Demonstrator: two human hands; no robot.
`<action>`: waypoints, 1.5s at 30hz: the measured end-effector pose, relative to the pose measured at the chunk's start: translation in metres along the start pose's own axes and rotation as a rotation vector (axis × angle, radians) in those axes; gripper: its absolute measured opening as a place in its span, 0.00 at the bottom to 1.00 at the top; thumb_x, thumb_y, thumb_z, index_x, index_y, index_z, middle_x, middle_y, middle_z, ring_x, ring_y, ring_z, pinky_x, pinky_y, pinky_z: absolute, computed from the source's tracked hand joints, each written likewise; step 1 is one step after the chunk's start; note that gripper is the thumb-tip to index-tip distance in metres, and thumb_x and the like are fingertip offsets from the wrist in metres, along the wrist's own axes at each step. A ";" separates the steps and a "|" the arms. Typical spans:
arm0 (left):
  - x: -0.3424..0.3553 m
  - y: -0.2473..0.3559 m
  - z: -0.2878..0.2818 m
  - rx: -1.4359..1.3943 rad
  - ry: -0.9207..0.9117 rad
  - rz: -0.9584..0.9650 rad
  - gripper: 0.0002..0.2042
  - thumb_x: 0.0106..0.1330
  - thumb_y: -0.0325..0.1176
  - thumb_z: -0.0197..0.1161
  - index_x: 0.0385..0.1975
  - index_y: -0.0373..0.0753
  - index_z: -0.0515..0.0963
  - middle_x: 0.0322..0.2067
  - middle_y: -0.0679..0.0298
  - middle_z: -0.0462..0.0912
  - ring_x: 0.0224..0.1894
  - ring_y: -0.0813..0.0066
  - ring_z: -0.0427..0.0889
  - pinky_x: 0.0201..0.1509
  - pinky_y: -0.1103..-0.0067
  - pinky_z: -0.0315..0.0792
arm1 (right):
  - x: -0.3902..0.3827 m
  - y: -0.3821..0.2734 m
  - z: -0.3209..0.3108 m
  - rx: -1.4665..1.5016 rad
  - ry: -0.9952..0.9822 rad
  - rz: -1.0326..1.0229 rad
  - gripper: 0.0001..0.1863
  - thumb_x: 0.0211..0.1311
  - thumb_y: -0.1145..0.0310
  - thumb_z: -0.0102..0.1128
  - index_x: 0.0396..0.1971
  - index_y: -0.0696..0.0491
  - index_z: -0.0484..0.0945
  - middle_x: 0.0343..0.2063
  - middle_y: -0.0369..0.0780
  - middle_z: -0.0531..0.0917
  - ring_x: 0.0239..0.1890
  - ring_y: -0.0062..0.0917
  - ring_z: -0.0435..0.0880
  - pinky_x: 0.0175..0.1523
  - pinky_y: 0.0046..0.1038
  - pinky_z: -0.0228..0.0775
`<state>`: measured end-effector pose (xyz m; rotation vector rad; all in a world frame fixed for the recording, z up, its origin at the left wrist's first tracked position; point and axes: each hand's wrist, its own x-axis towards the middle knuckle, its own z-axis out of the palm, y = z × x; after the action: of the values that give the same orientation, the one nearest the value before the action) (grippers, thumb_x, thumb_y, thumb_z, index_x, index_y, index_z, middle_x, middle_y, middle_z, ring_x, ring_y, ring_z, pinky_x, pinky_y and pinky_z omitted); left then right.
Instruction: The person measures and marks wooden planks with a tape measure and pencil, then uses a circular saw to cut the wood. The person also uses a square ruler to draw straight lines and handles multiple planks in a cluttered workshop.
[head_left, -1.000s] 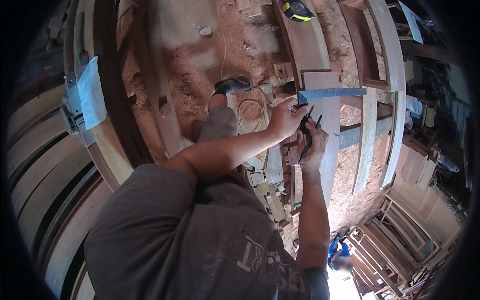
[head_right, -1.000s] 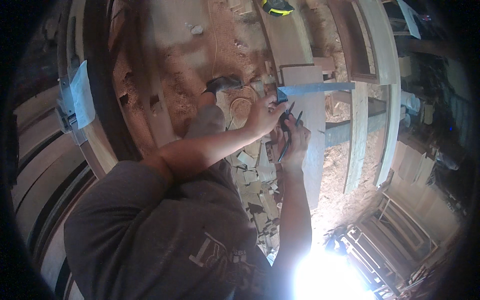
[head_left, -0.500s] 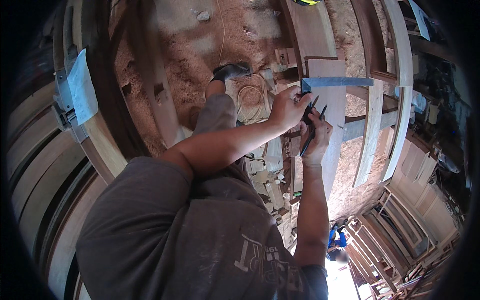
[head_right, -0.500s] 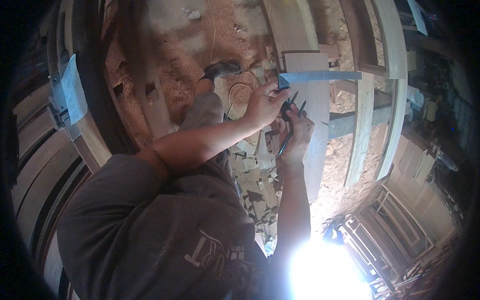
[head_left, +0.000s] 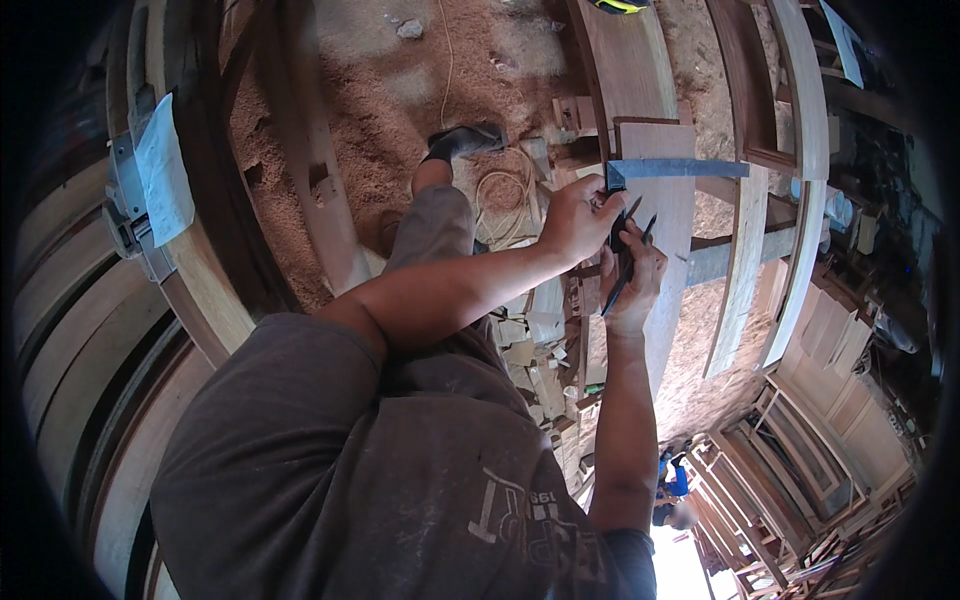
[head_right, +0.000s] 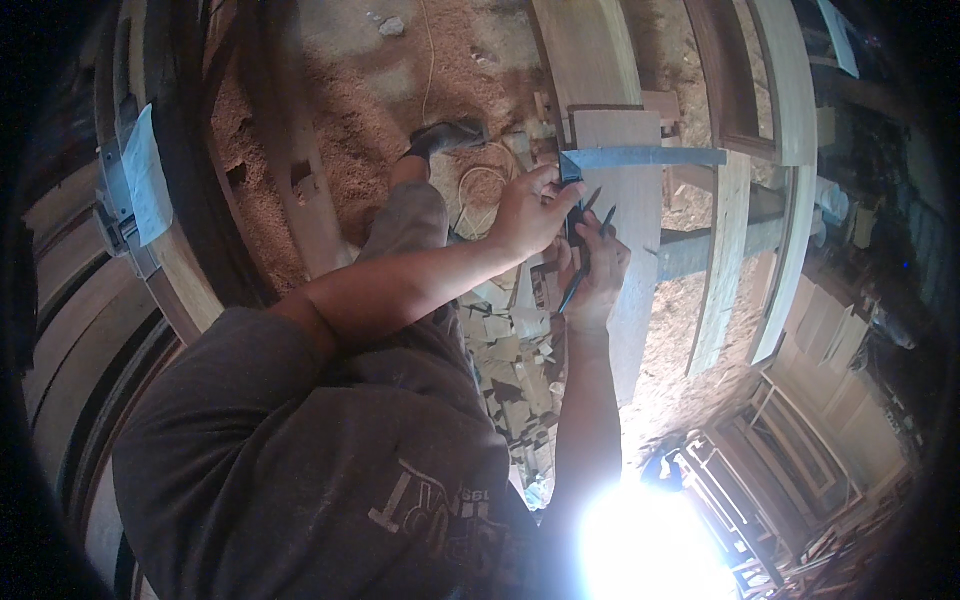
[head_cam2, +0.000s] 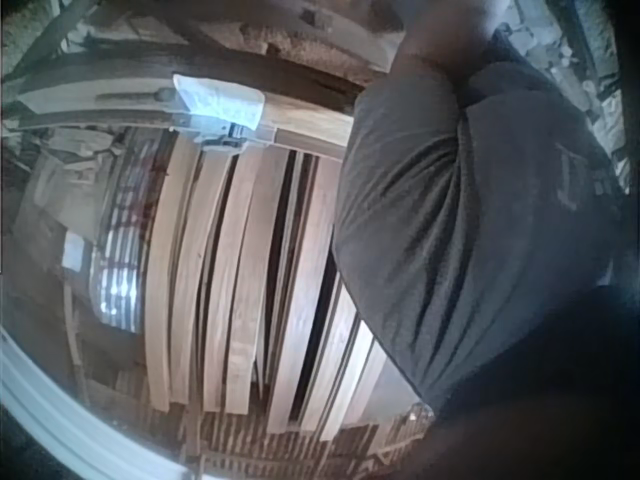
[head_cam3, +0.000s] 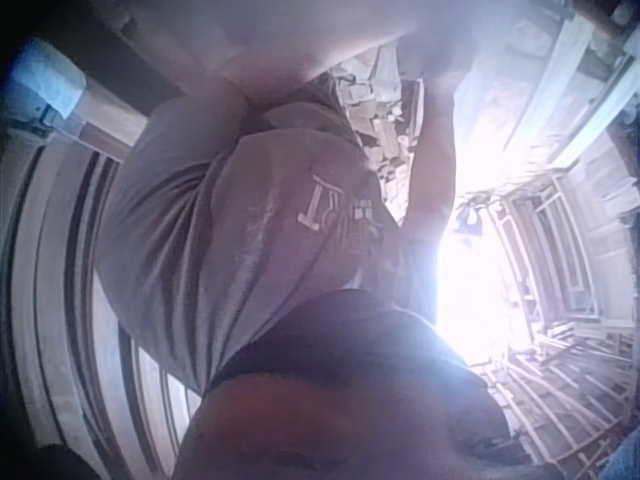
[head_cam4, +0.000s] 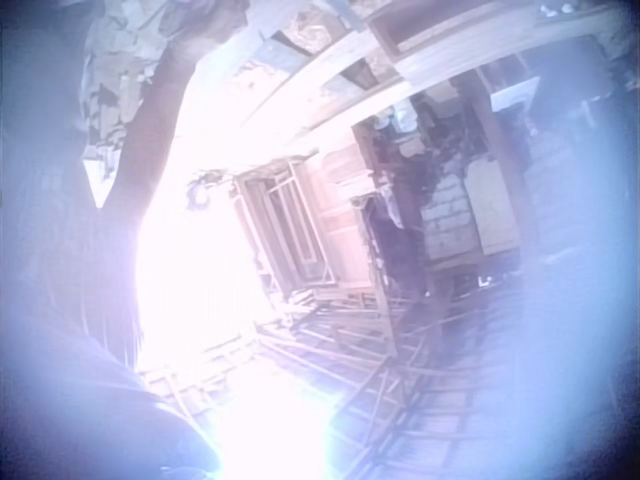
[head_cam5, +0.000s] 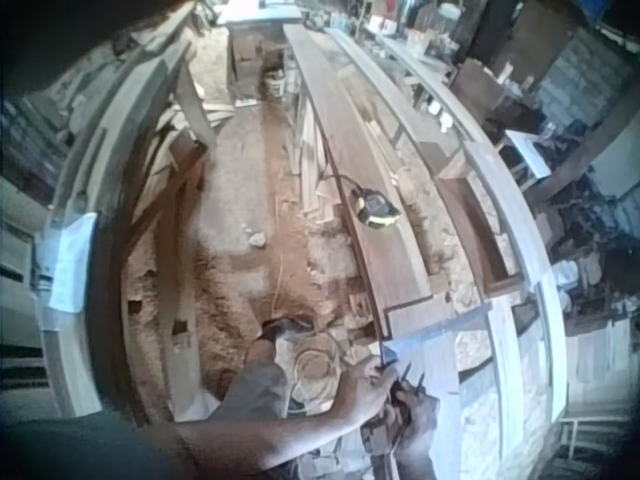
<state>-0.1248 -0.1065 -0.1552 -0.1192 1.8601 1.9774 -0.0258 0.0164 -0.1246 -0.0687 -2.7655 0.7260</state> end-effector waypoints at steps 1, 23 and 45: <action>0.000 0.001 0.000 0.000 0.002 0.004 0.08 0.78 0.32 0.69 0.47 0.33 0.86 0.36 0.60 0.92 0.39 0.77 0.89 0.44 0.76 0.81 | -0.002 0.001 0.001 0.030 0.008 0.013 0.21 0.66 0.73 0.77 0.58 0.55 0.84 0.55 0.45 0.90 0.57 0.36 0.84 0.65 0.36 0.76; 0.002 0.007 0.003 0.073 -0.016 -0.080 0.12 0.78 0.39 0.69 0.48 0.35 0.84 0.37 0.57 0.91 0.40 0.68 0.90 0.46 0.70 0.82 | 0.190 0.092 -0.043 0.635 -0.697 0.557 0.18 0.75 0.63 0.73 0.54 0.62 0.86 0.45 0.43 0.91 0.50 0.27 0.91 0.61 0.30 0.84; 0.001 0.003 -0.012 -0.220 -0.287 -0.075 0.11 0.81 0.34 0.60 0.55 0.37 0.79 0.47 0.60 0.87 0.50 0.75 0.84 0.53 0.74 0.78 | 0.098 -0.101 -0.050 0.313 -0.038 0.145 0.11 0.73 0.77 0.65 0.52 0.57 0.87 0.46 0.51 0.90 0.48 0.47 0.92 0.53 0.40 0.83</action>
<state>-0.1297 -0.1179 -0.1542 0.0296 1.4379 2.0220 -0.1031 -0.0365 -0.0090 -0.1944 -2.6660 1.2002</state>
